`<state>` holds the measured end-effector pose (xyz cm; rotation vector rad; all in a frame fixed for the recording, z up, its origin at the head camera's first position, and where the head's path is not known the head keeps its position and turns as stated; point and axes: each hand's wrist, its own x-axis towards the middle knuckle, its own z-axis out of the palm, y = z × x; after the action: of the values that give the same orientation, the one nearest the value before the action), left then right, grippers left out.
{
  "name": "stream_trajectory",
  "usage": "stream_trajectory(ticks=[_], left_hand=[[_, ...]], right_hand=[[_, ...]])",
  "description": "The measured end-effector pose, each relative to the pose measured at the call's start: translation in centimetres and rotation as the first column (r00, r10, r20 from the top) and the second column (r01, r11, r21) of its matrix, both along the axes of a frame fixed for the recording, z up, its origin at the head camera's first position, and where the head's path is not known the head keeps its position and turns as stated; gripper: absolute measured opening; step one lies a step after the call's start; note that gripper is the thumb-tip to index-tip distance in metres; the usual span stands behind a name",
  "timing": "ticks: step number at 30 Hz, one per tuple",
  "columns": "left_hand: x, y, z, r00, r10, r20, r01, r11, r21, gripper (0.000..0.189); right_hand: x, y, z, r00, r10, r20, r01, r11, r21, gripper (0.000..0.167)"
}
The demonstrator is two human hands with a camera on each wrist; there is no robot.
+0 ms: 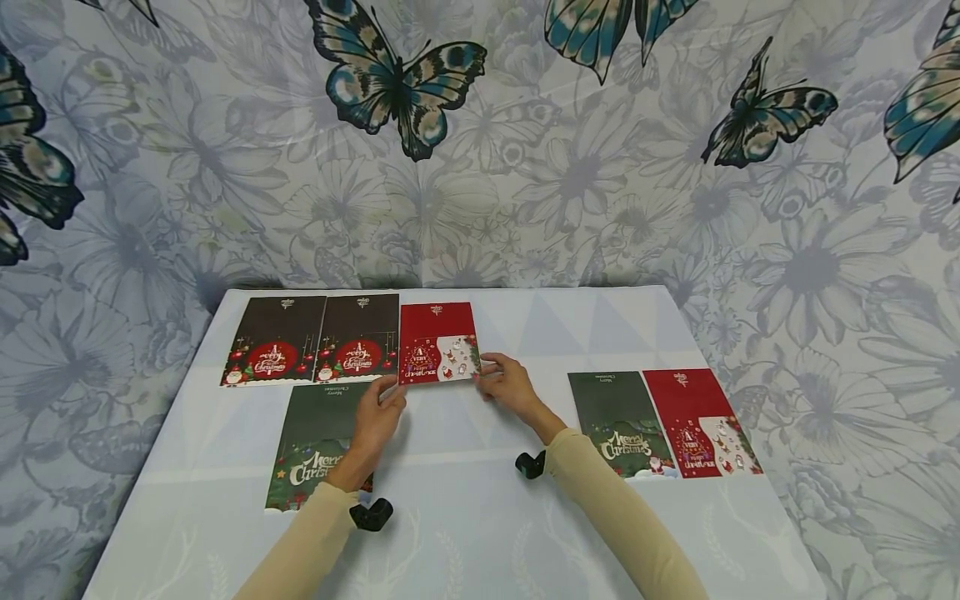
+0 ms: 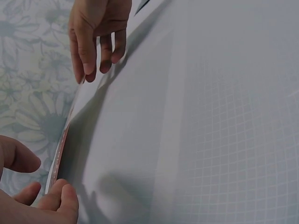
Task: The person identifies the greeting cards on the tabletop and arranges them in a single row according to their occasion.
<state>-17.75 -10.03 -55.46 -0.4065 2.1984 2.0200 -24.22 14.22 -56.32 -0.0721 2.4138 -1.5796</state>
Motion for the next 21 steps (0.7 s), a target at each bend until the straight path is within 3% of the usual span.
stream_trajectory(ticks=[12,21], left_hand=[[-0.34,0.09,-0.09,1.0,0.018,0.013,-0.018,1.0,0.001,0.049],[-0.21,0.05,-0.2,1.0,0.005,0.006,-0.005,1.0,0.001,0.049]], right_hand=[[0.13,-0.32,0.2,0.999,-0.023,-0.031,0.025,0.998,0.049,0.042],[0.25,-0.28,0.13,0.999,-0.044,-0.008,0.045,0.998,0.053,0.041]])
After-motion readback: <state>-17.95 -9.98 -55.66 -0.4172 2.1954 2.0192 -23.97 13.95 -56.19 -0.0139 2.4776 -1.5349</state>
